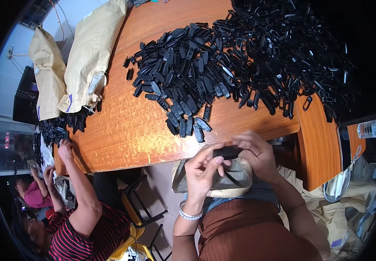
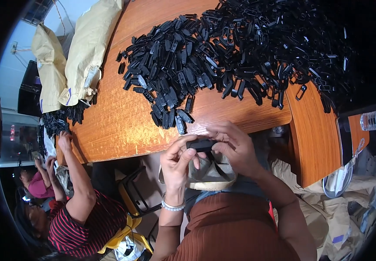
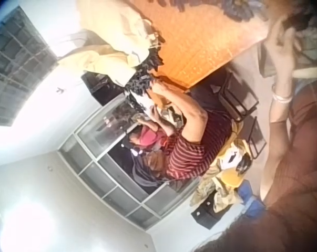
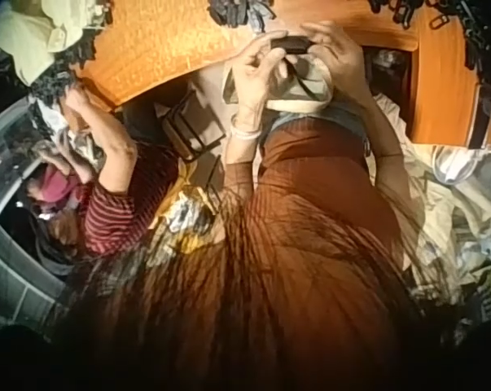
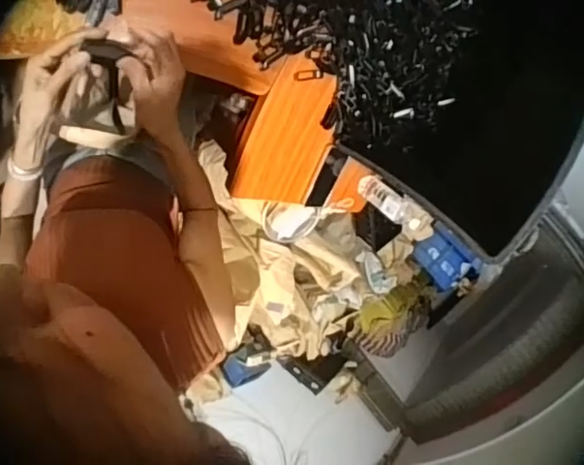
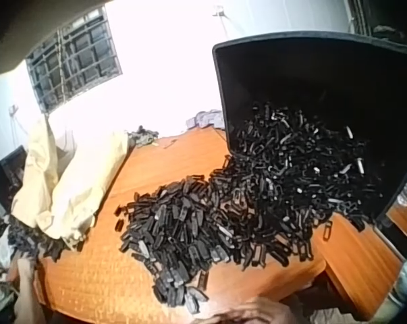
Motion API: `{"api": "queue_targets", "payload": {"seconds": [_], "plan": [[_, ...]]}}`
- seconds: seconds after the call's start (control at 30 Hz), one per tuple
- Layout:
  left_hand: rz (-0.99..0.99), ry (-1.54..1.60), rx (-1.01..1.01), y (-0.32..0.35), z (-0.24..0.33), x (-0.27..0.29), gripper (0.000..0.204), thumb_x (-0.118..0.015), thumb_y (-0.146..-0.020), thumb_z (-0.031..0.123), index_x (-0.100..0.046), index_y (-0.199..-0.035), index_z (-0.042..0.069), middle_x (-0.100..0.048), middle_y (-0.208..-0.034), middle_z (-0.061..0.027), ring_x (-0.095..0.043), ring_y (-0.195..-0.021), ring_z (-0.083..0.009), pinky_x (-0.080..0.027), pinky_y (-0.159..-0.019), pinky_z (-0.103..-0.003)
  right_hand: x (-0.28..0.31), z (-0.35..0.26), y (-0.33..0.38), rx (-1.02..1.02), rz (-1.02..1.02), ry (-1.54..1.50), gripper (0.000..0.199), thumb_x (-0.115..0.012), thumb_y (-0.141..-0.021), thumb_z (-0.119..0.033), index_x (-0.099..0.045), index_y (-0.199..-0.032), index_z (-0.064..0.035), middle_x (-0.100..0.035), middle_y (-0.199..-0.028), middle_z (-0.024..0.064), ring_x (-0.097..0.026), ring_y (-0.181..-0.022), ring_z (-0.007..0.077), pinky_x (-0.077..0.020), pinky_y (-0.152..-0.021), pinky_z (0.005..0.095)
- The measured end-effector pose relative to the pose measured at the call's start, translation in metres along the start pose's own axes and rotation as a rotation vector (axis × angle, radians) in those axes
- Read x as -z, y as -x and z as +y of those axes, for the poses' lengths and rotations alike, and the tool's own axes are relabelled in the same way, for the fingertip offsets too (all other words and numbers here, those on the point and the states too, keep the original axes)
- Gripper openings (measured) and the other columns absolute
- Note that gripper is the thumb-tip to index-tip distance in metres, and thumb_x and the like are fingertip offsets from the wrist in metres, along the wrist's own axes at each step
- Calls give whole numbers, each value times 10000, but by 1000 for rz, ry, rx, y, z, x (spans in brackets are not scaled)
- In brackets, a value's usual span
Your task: Sorting and inspecting small black plastic buckles from a large pile into a small bag.
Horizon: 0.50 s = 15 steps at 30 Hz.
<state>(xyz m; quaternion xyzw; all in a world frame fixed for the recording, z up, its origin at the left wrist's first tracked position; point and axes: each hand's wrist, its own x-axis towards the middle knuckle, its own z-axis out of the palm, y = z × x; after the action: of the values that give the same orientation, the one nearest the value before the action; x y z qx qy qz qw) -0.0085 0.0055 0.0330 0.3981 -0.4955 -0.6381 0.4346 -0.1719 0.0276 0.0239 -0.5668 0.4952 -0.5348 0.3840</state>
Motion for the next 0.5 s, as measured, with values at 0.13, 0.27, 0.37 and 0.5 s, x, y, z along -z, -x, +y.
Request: {"api": "queue_targets", "payload": {"seconds": [0.13, 0.27, 0.37, 0.5], "plan": [[-63, 518, 135, 1, -14, 1, 274, -557, -882, 35, -548, -1130, -79, -624, -753, -152, -556, -543, -136, -441, -494, -209, -2, 10, 5, -161, -48, -435, 257, -513, -759, 124, -583, -996, 52, -552, -936, 121, -566, -746, 141, -468, -652, 248], [1, 544, 171, -1, -19, 8, 289, -539, -906, 146, -539, -1089, -77, -589, -692, -106, -534, -510, -143, -426, -470, -214, 2, 17, -10, -65, -173, -284, 170, -504, -787, 72, -582, -936, 49, -559, -875, 122, -559, -689, 178, -456, -615, 273], [218, 551, 130, -8, -19, 16, 301, -481, -943, 264, -553, -903, -26, -551, -739, -74, -480, -505, -123, -385, -467, -229, 20, 36, -42, 179, 195, 645, 137, -562, -813, -28, -588, -935, 28, -532, -849, 127, -545, -709, 238, -434, -633, 326], [321, 76, 12, -25, -17, 34, 288, -544, -919, 211, -544, -711, 11, -515, -562, -28, -476, -490, -126, -395, -498, -269, 28, 43, -61, 127, 279, 1007, 187, -629, -805, -148, -589, -903, 6, -498, -834, 129, -514, -772, 279, -394, -692, 372]]}}
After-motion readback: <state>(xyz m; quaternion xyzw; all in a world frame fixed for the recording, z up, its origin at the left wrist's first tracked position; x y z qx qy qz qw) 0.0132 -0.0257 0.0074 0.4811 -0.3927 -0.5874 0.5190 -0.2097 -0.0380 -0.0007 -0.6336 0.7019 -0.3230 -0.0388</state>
